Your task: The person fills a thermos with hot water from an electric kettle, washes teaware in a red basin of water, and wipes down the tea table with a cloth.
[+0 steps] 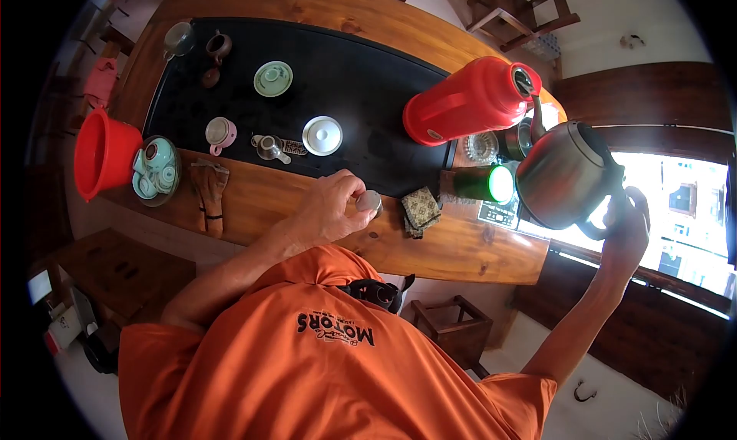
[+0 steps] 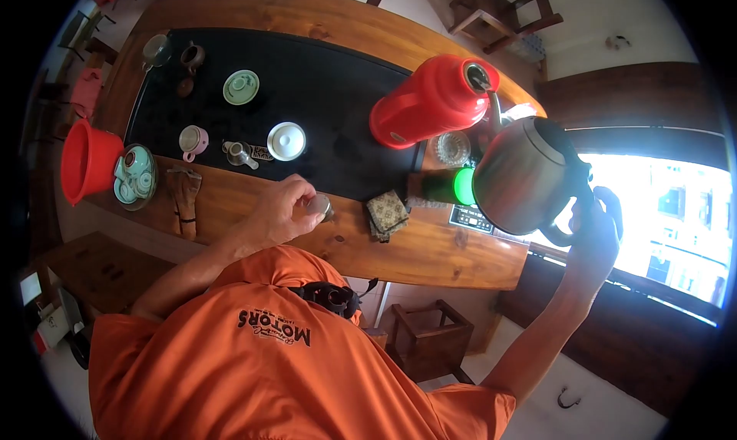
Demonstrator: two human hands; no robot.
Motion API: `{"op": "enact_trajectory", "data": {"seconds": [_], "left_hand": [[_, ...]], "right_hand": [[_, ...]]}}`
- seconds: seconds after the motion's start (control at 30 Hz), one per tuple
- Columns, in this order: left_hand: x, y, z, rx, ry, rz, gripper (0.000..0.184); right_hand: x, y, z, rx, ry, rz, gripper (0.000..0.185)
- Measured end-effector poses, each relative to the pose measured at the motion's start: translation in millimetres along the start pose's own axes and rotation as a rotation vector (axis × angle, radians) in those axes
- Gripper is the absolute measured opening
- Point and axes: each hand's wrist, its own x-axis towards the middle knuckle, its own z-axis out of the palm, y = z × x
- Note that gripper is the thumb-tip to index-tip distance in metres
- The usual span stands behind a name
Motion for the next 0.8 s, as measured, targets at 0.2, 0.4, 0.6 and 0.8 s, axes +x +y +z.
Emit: {"op": "enact_trajectory", "data": {"seconds": [0.2, 0.4, 0.6, 0.8], "left_hand": [[-1, -2, 3, 0.000, 0.026, 0.018, 0.028], [1, 2, 5, 0.032, 0.016, -0.004, 0.028], [21, 23, -2, 0.007, 0.019, 0.102, 0.029], [25, 31, -3, 0.035, 0.028, 0.141, 0.028]], "right_hand": [[5, -3, -5, 0.104, -0.068, 0.093, 0.022], [8, -7, -6, 0.155, -0.098, 0.129, 0.020], [7, -11, -6, 0.104, -0.116, 0.094, 0.023], [5, -24, -6, 0.125, -0.163, 0.112, 0.024]]}}
